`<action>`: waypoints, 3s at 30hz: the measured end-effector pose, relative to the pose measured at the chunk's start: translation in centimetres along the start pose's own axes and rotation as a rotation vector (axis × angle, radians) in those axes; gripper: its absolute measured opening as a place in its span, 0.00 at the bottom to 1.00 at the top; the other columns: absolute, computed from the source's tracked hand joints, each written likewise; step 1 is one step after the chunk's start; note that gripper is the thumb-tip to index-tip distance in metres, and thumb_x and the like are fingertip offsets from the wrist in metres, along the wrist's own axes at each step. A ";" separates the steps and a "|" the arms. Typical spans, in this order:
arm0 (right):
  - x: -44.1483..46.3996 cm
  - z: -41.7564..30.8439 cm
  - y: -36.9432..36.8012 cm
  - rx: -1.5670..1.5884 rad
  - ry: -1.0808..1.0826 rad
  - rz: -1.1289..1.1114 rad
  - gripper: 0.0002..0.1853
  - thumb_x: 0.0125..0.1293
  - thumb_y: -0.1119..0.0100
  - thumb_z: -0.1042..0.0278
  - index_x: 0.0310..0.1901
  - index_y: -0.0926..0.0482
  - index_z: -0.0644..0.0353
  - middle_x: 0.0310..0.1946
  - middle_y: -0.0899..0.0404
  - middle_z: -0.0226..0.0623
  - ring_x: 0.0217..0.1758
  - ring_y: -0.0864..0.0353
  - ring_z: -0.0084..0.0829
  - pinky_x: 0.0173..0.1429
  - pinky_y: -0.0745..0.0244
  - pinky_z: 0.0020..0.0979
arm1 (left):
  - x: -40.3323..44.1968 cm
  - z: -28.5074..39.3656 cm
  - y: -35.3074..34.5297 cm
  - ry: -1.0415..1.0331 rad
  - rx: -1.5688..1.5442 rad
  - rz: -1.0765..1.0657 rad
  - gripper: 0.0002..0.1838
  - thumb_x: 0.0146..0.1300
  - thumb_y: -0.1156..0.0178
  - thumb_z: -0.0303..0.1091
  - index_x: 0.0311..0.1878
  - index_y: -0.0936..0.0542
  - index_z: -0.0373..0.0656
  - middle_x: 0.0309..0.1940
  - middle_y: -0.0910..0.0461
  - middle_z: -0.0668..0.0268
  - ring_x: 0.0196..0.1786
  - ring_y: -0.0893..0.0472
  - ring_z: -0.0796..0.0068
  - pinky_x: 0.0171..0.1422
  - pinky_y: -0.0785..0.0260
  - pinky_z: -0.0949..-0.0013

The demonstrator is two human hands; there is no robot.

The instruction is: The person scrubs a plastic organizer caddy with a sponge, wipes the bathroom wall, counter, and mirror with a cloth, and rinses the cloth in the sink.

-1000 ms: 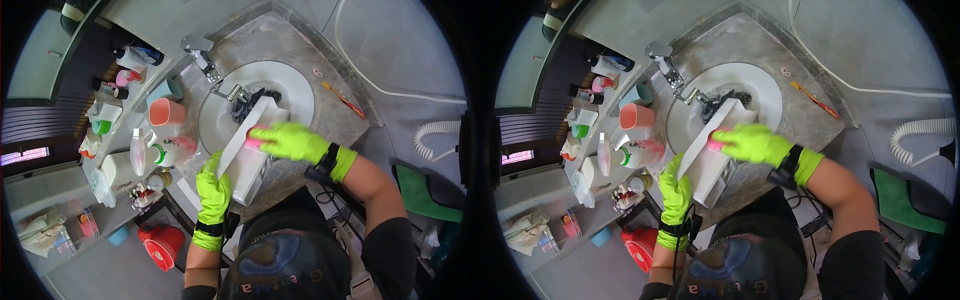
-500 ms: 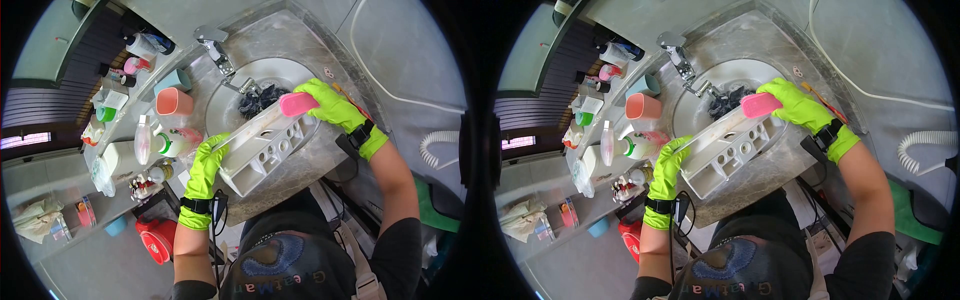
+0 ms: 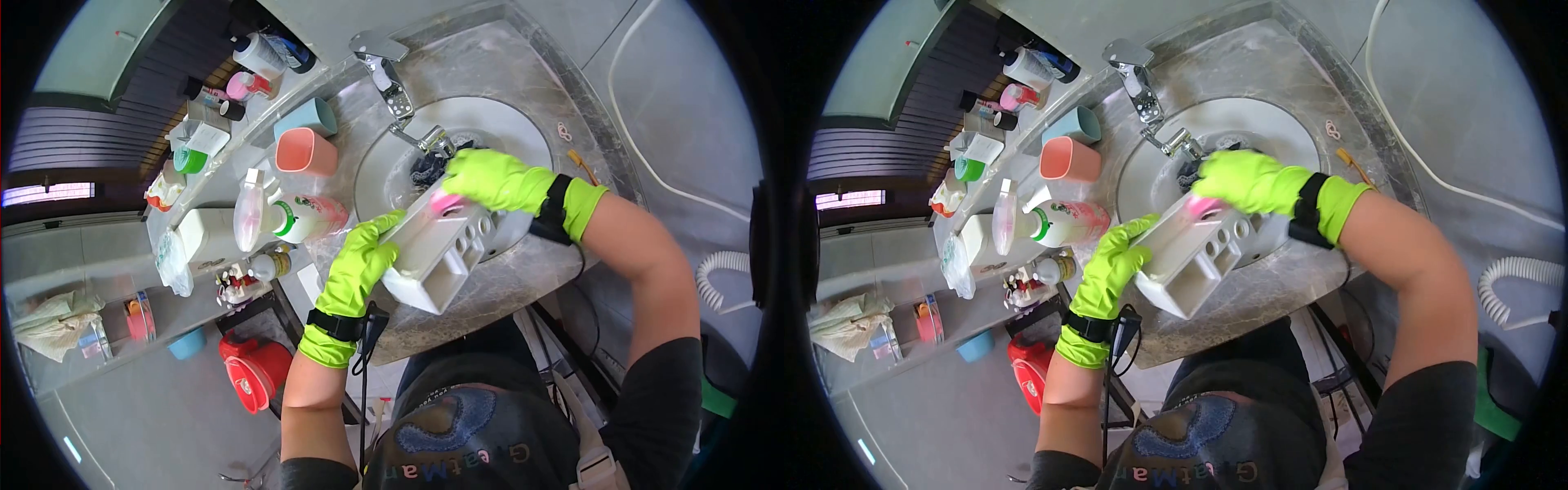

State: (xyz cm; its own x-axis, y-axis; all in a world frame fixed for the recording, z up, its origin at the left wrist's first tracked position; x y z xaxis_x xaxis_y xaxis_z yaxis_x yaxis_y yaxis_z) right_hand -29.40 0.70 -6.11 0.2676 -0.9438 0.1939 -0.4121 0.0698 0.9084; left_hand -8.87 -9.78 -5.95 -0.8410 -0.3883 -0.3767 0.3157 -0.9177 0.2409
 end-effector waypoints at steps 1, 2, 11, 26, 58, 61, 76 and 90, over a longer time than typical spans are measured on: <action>1.8 -1.7 0.8 0.085 -0.009 -0.052 0.09 0.60 0.42 0.66 0.43 0.19 0.49 0.39 0.21 0.37 0.44 0.21 0.45 0.46 0.22 0.43 | -0.2 -0.6 0.0 0.063 0.030 0.048 0.32 0.54 0.45 0.23 0.66 0.25 0.32 0.58 0.20 0.56 0.59 0.22 0.70 0.65 0.33 0.69; 2.8 -2.8 1.3 0.108 0.013 -0.008 0.09 0.61 0.42 0.66 0.43 0.20 0.50 0.38 0.21 0.39 0.43 0.19 0.46 0.46 0.22 0.43 | -0.8 0.1 0.0 0.047 0.018 0.045 0.32 0.53 0.46 0.22 0.66 0.25 0.31 0.58 0.20 0.54 0.60 0.22 0.69 0.66 0.33 0.69; -4.4 6.6 0.8 0.183 -0.395 0.059 0.17 0.51 0.31 0.71 0.45 0.18 0.55 0.42 0.19 0.43 0.49 0.22 0.49 0.56 0.28 0.45 | -4.6 -0.7 -0.6 0.023 -0.260 0.115 0.30 0.56 0.49 0.19 0.65 0.25 0.32 0.59 0.21 0.55 0.61 0.23 0.67 0.69 0.35 0.67; -13.4 5.1 5.0 0.579 -0.706 0.383 0.23 0.64 0.51 0.82 0.60 0.21 0.62 0.56 0.18 0.46 0.59 0.19 0.37 0.66 0.29 0.31 | -10.9 -9.6 2.5 0.374 -0.624 0.348 0.23 0.64 0.43 0.19 0.63 0.21 0.38 0.55 0.17 0.62 0.54 0.18 0.72 0.62 0.27 0.69; -5.3 3.5 -0.2 0.037 -0.412 -0.373 0.22 0.57 0.30 0.61 0.54 0.21 0.56 0.48 0.24 0.49 0.48 0.21 0.52 0.51 0.25 0.48 | -3.7 -0.2 2.6 0.098 -0.176 0.315 0.20 0.58 0.45 0.19 0.54 0.17 0.35 0.54 0.17 0.55 0.56 0.19 0.69 0.62 0.28 0.68; -6.2 5.5 -3.7 -0.001 -0.426 -0.419 0.12 0.59 0.34 0.61 0.41 0.20 0.56 0.39 0.21 0.46 0.46 0.20 0.52 0.49 0.25 0.49 | -0.2 2.3 2.0 0.040 -0.032 0.369 0.19 0.57 0.38 0.25 0.53 0.16 0.37 0.54 0.17 0.53 0.58 0.19 0.64 0.63 0.28 0.65; -5.7 8.8 -6.3 0.113 -0.626 -0.489 0.12 0.61 0.40 0.58 0.43 0.16 0.52 0.37 0.16 0.47 0.42 0.17 0.54 0.44 0.24 0.52 | -0.5 1.2 -2.0 -0.675 0.918 0.418 0.43 0.41 0.21 0.34 0.63 0.30 0.44 0.59 0.27 0.55 0.69 0.35 0.32 0.75 0.43 0.35; -8.1 -2.2 9.2 0.106 -0.562 0.169 0.29 0.54 0.37 0.71 0.62 0.21 0.49 0.39 0.22 0.37 0.42 0.21 0.45 0.47 0.25 0.41 | -0.6 1.7 -1.4 -0.552 0.843 0.497 0.34 0.39 0.22 0.41 0.52 0.25 0.44 0.48 0.24 0.58 0.61 0.28 0.44 0.77 0.48 0.37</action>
State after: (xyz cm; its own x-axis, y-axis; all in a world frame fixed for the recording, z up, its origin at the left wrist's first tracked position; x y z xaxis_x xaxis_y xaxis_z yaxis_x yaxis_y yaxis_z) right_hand -33.40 9.71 1.51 -0.2989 -0.9509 0.0807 -0.5009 0.2284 0.8348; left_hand -9.54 -8.10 -4.52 -0.8497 -0.4132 0.3275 0.4486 -0.2403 0.8608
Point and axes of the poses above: each hand's wrist, its own x-axis towards the middle knuckle, its own y-axis out of the back of the hand, z = x × y, the point moved 6 cm from there along x, towards the middle knuckle
